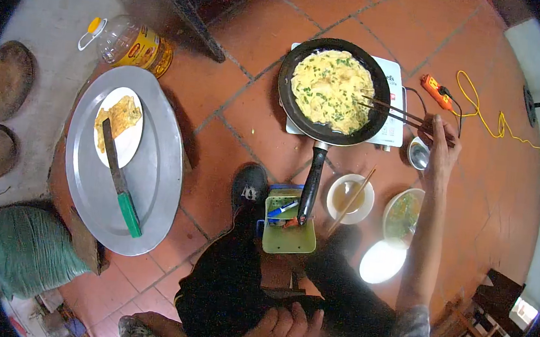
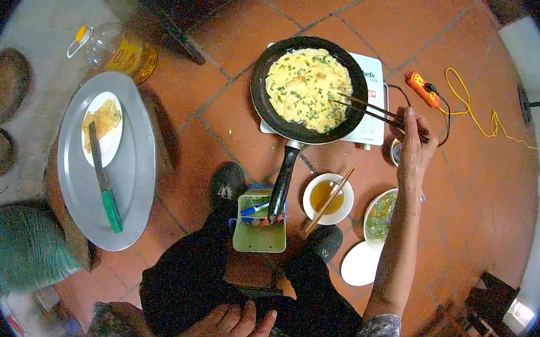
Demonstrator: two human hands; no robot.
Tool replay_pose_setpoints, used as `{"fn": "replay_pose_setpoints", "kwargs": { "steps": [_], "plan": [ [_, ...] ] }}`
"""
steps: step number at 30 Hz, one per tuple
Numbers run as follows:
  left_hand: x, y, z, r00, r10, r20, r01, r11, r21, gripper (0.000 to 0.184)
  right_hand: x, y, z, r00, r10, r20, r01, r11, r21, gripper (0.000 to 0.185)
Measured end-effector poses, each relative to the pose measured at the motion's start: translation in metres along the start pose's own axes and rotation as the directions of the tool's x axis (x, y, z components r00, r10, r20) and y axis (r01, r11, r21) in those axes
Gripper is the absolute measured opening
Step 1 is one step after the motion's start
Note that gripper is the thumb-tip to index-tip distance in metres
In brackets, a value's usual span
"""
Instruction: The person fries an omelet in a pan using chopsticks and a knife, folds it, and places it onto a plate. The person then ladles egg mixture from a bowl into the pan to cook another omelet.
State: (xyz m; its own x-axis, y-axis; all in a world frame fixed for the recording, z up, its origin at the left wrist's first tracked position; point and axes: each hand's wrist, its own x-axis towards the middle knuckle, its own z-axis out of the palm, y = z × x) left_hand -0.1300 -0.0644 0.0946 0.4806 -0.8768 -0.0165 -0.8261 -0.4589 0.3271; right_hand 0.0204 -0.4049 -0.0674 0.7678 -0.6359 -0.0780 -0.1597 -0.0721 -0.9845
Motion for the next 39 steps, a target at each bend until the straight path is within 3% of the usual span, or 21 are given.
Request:
{"fn": "replay_pose_setpoints", "kwargs": {
  "steps": [6,8,9,12,14,15,18,20,21,23,27,29,32,36,39],
  "plan": [
    [-0.009,0.007,0.016,1.000,-0.017,0.011,0.018,0.999,-0.044,0.031,-0.002,-0.001,-0.001,1.000,-0.005,-0.003,0.005,1.000,-0.014,0.026],
    [-0.019,0.013,0.042,0.987,-0.033,-0.156,0.029,0.999,-0.025,0.031,-0.003,-0.003,0.000,1.000,0.004,0.004,-0.004,1.000,-0.004,0.026],
    [-0.017,0.011,0.040,0.987,-0.032,-0.156,0.029,0.999,-0.025,0.031,-0.003,-0.003,0.001,1.000,0.004,0.004,-0.004,1.000,-0.004,0.026],
    [-0.011,0.005,0.023,0.991,0.026,-0.130,-0.020,0.999,0.047,0.031,-0.003,-0.002,0.001,1.000,-0.004,0.002,0.004,1.000,0.003,0.027],
    [-0.002,0.003,0.003,0.999,-0.020,0.031,0.021,0.999,-0.035,0.032,-0.001,0.001,0.001,1.000,-0.013,-0.016,0.014,0.999,0.038,0.027],
    [-0.003,0.003,0.004,0.999,-0.021,0.031,0.022,0.999,-0.034,0.032,0.001,0.004,0.000,1.000,-0.013,-0.015,0.014,0.999,0.039,0.027],
    [-0.010,0.008,0.020,0.999,-0.044,-0.015,0.043,0.998,-0.054,0.032,0.010,0.014,-0.003,0.997,-0.072,-0.041,0.074,0.996,0.054,0.027],
    [-0.019,0.011,0.044,0.987,0.008,-0.159,0.001,0.998,0.059,0.033,0.018,0.020,-0.004,0.993,-0.096,-0.069,0.104,0.989,0.108,0.026],
    [-0.014,0.008,0.031,0.988,0.009,-0.156,0.001,0.998,0.062,0.033,0.024,0.025,-0.004,0.993,-0.095,-0.070,0.102,0.988,0.113,0.026],
    [0.000,-0.001,-0.004,0.995,0.016,0.099,-0.019,1.000,0.025,0.034,0.040,0.036,-0.004,0.993,-0.093,-0.072,0.105,0.978,0.182,0.024],
    [-0.007,0.003,0.017,1.000,0.027,0.012,-0.028,0.991,0.132,0.036,0.071,0.054,0.005,0.993,-0.035,-0.113,0.060,0.974,0.220,0.022],
    [0.003,0.000,0.000,0.987,-0.019,0.162,0.006,0.997,0.080,0.037,0.076,0.057,0.012,0.998,-0.001,-0.068,0.019,0.966,0.257,0.020],
    [0.002,-0.001,0.002,0.989,-0.030,0.142,0.016,0.995,0.102,0.038,0.074,0.052,0.020,0.994,0.105,-0.017,-0.096,0.953,0.286,0.019],
    [0.004,-0.004,-0.002,0.976,-0.015,0.216,-0.002,0.997,0.081,0.038,0.070,0.049,0.025,0.994,0.103,-0.023,-0.093,0.958,0.270,0.025],
    [-0.003,-0.001,0.010,0.996,-0.034,0.087,0.025,0.994,0.103,0.037,0.071,0.045,0.024,0.998,0.045,-0.036,-0.035,0.969,0.245,0.025]
  ]
}}
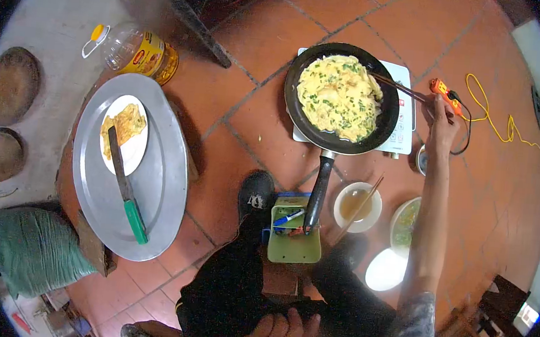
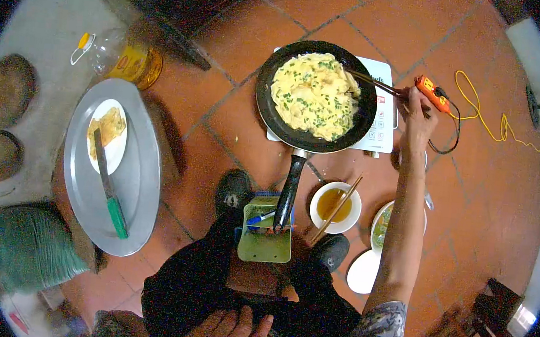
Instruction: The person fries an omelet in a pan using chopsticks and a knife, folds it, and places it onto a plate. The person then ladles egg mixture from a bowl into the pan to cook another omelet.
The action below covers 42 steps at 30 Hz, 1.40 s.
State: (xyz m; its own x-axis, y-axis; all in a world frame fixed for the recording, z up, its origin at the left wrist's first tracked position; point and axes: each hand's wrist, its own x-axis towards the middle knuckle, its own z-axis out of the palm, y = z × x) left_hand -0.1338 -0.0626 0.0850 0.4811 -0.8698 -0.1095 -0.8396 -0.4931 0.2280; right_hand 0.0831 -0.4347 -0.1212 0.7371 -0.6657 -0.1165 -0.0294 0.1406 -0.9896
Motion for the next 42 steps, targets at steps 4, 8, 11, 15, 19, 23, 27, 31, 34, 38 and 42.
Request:
{"fn": "replay_pose_setpoints", "kwargs": {
  "steps": [4,8,11,15,19,23,27,31,34,38,42],
  "plan": [
    [0.008,-0.007,-0.019,0.997,0.018,0.078,-0.018,1.000,0.001,0.035,-0.008,-0.007,0.001,0.994,-0.109,0.032,0.110,0.993,-0.049,0.023],
    [-0.007,0.001,0.017,0.991,0.058,-0.118,-0.046,0.994,0.095,0.032,-0.021,-0.008,0.011,0.997,-0.056,0.059,0.056,0.998,0.011,0.023],
    [0.005,-0.005,-0.013,1.000,0.021,0.009,-0.021,0.999,-0.031,0.032,-0.022,-0.002,0.006,0.997,-0.055,0.061,0.057,0.998,-0.026,0.021],
    [-0.005,0.001,0.014,0.983,0.057,-0.174,-0.040,0.994,0.099,0.033,-0.018,0.003,-0.002,0.999,-0.033,0.029,0.034,0.999,-0.026,0.018],
    [0.003,-0.003,-0.009,0.999,0.006,-0.044,-0.007,1.000,-0.028,0.033,-0.022,-0.006,0.001,0.999,-0.032,-0.005,0.032,0.998,-0.056,0.018],
    [-0.007,0.006,0.019,0.983,0.054,-0.175,-0.053,0.999,0.013,0.033,-0.032,-0.017,-0.006,0.997,-0.077,0.000,0.077,0.995,-0.070,0.019],
    [0.005,0.002,-0.011,0.998,0.009,-0.063,-0.015,0.995,-0.098,0.034,-0.040,-0.023,-0.016,0.994,-0.110,-0.011,0.108,0.992,-0.072,0.024],
    [0.007,0.003,-0.013,0.999,0.040,-0.031,-0.042,0.997,-0.071,0.034,-0.035,-0.011,-0.017,0.998,-0.067,0.009,0.067,0.997,-0.027,0.021],
    [0.007,0.004,-0.011,0.999,0.040,-0.011,-0.041,0.996,-0.081,0.034,-0.030,0.002,-0.012,0.998,-0.039,0.055,0.040,0.999,-0.008,0.022],
    [0.006,0.002,-0.009,0.997,0.037,-0.062,-0.041,0.998,-0.056,0.033,-0.027,0.011,-0.016,0.998,-0.017,0.057,0.019,0.999,-0.037,0.022],
    [0.008,-0.001,-0.014,0.997,0.053,-0.058,-0.056,0.997,-0.046,0.033,-0.031,0.007,-0.020,0.998,-0.038,0.048,0.041,0.996,-0.078,0.022]
  ]
}}
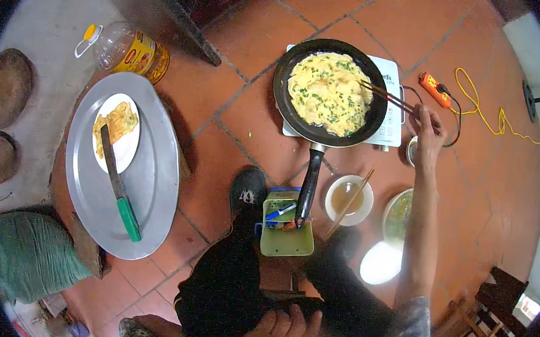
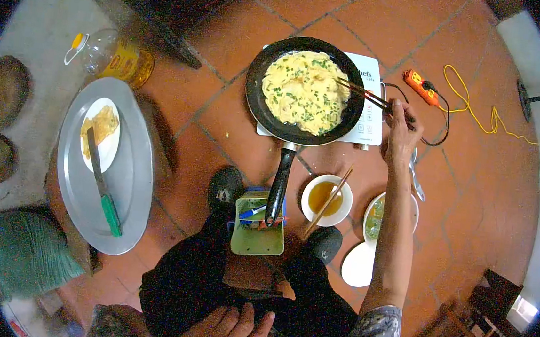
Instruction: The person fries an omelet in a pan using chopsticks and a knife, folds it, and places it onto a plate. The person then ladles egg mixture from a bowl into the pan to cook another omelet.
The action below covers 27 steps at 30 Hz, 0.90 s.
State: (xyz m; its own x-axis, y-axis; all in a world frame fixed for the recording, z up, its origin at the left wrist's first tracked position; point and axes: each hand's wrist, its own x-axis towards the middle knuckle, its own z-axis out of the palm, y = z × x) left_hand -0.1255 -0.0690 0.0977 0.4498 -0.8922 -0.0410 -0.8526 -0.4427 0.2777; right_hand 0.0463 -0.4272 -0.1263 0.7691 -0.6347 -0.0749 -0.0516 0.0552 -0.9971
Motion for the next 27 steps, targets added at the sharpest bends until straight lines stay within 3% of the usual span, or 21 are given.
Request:
{"fn": "replay_pose_setpoints", "kwargs": {
  "steps": [6,8,9,11,13,17,19,20,21,23,27],
  "plan": [
    [-0.012,0.007,0.019,0.999,-0.036,-0.025,0.034,0.998,-0.060,0.033,-0.017,-0.022,0.007,1.000,-0.006,0.020,0.009,0.982,-0.188,0.025],
    [-0.019,0.011,0.040,0.980,0.008,-0.199,-0.003,1.000,0.028,0.032,-0.024,-0.026,0.011,0.999,-0.038,0.039,0.046,0.972,-0.230,0.026],
    [-0.015,0.008,0.030,0.980,0.007,-0.201,-0.002,1.000,0.026,0.032,-0.028,-0.031,0.015,0.995,-0.088,0.040,0.096,0.945,-0.312,0.027],
    [-0.004,0.000,0.000,1.000,-0.009,-0.023,0.007,0.999,-0.051,0.032,-0.033,-0.036,0.018,0.989,-0.137,0.046,0.145,0.908,-0.392,0.028],
    [-0.005,0.000,0.001,0.999,-0.028,-0.045,0.025,0.998,-0.064,0.032,-0.034,-0.041,0.021,0.980,-0.164,0.109,0.197,0.824,-0.532,0.029],
    [-0.023,0.013,0.041,0.985,-0.035,-0.171,0.027,0.998,-0.049,0.032,-0.036,-0.047,0.026,0.972,-0.187,0.141,0.234,0.810,-0.538,0.028],
    [-0.011,0.001,0.010,0.994,-0.023,-0.108,0.018,0.999,-0.052,0.032,-0.040,-0.065,0.028,0.978,-0.132,0.161,0.202,0.788,-0.581,0.027],
    [-0.007,-0.003,-0.001,0.999,-0.010,-0.045,0.008,0.998,-0.056,0.031,-0.044,-0.076,0.030,0.995,-0.023,0.099,0.074,0.831,-0.551,0.030],
    [-0.010,-0.001,0.008,0.999,-0.011,-0.044,0.009,0.998,-0.056,0.031,-0.046,-0.079,0.031,0.995,-0.022,0.100,0.074,0.832,-0.550,0.030],
    [-0.018,0.007,0.032,0.986,-0.012,-0.168,0.013,1.000,0.006,0.032,-0.048,-0.081,0.030,0.991,-0.017,0.130,0.060,0.942,-0.329,0.028],
    [-0.007,0.000,0.003,0.997,-0.055,-0.049,0.052,0.996,-0.075,0.032,-0.050,-0.083,0.031,0.966,0.120,0.228,-0.053,0.959,-0.280,0.028]
  ]
}}
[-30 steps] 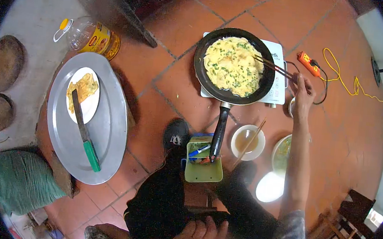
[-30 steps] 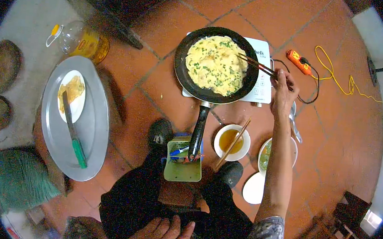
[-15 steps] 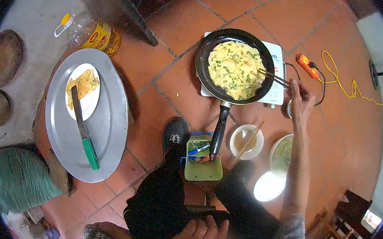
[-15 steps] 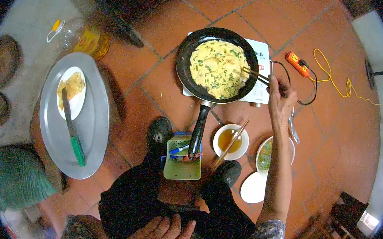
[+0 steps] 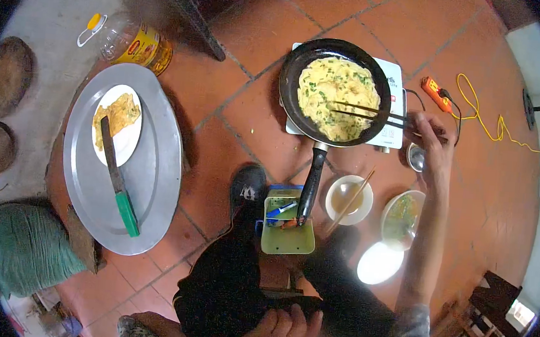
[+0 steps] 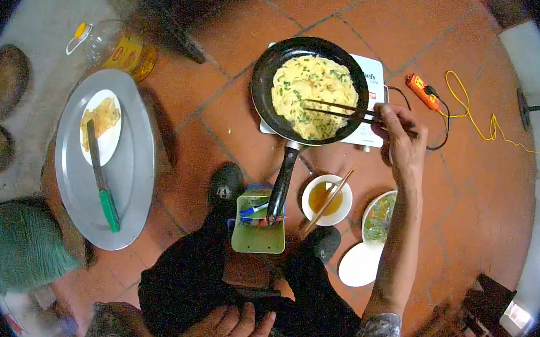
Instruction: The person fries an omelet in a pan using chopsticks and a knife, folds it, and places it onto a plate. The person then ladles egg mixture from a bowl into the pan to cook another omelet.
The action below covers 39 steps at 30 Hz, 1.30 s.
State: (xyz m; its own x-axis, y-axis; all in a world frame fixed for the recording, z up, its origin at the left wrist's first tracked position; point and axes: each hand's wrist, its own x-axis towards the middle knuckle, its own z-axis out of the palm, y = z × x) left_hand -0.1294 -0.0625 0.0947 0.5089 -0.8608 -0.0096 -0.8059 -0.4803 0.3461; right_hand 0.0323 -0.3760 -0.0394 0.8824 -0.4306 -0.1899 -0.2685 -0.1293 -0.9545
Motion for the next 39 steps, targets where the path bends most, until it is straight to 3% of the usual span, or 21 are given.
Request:
{"fn": "replay_pose_setpoints", "kwargs": {
  "steps": [2,3,6,8,15,18,20,21,23,24,26,29,33,35,39],
  "plan": [
    [-0.004,0.003,0.006,1.000,-0.027,-0.010,0.026,0.999,-0.041,0.033,-0.006,-0.005,0.010,0.993,0.076,0.093,-0.084,0.993,0.084,0.023],
    [-0.009,0.004,0.015,1.000,-0.027,-0.010,0.027,0.999,-0.040,0.033,-0.001,0.007,0.012,0.996,0.010,0.087,-0.016,0.998,0.066,0.021],
    [-0.014,0.004,0.025,0.994,0.045,-0.101,-0.040,0.998,0.051,0.034,0.002,0.021,0.018,0.992,0.035,0.120,-0.039,0.999,0.034,0.021],
    [-0.003,0.000,0.001,1.000,0.009,0.020,-0.010,0.999,0.036,0.035,0.004,0.023,0.022,0.988,0.079,0.130,-0.075,0.997,-0.034,0.023],
    [-0.004,-0.001,-0.003,0.994,0.023,0.109,-0.026,0.999,0.021,0.034,0.003,0.033,0.038,0.991,0.035,0.133,-0.042,0.998,0.043,0.024],
    [-0.007,0.001,0.008,0.997,0.016,0.075,-0.019,0.999,0.041,0.034,0.003,0.040,0.049,0.993,-0.028,0.112,0.016,0.995,0.103,0.024],
    [-0.018,0.004,0.035,0.990,0.043,-0.135,-0.025,0.991,0.134,0.035,0.004,0.044,0.056,0.994,-0.053,0.099,0.039,0.990,0.132,0.025],
    [-0.014,0.003,0.025,0.990,0.044,-0.135,-0.025,0.991,0.134,0.035,0.004,0.046,0.060,0.995,-0.060,0.082,0.047,0.989,0.144,0.025],
    [-0.002,0.000,-0.003,0.992,0.015,0.128,-0.018,1.000,0.024,0.035,0.005,0.047,0.068,0.997,-0.065,0.052,0.057,0.986,0.154,0.027],
    [-0.005,0.001,0.005,0.992,0.017,0.129,-0.020,1.000,0.024,0.035,0.006,0.046,0.069,0.997,-0.064,0.050,0.056,0.986,0.154,0.027],
    [-0.016,0.005,0.026,0.999,0.039,-0.019,-0.037,0.995,0.095,0.035,0.009,0.046,0.070,0.997,-0.036,0.074,0.024,0.988,0.151,0.026],
    [-0.001,-0.003,-0.005,0.991,0.012,0.131,-0.016,0.999,0.033,0.035,0.019,0.042,0.059,0.999,-0.051,0.014,0.046,0.974,0.221,0.024],
    [-0.008,0.000,0.008,0.990,0.005,0.138,-0.011,0.999,0.038,0.035,0.039,0.032,0.042,0.994,-0.089,-0.067,0.103,0.962,0.251,0.027],
    [-0.020,0.006,0.035,0.997,0.020,-0.070,-0.012,0.993,0.115,0.035,0.058,0.048,0.037,0.974,-0.182,-0.133,0.200,0.970,0.140,0.027],
    [-0.002,-0.004,-0.003,0.995,0.018,0.102,-0.030,0.993,0.113,0.034,0.072,0.069,0.037,0.972,-0.185,-0.141,0.203,0.972,0.121,0.026]
  ]
}}
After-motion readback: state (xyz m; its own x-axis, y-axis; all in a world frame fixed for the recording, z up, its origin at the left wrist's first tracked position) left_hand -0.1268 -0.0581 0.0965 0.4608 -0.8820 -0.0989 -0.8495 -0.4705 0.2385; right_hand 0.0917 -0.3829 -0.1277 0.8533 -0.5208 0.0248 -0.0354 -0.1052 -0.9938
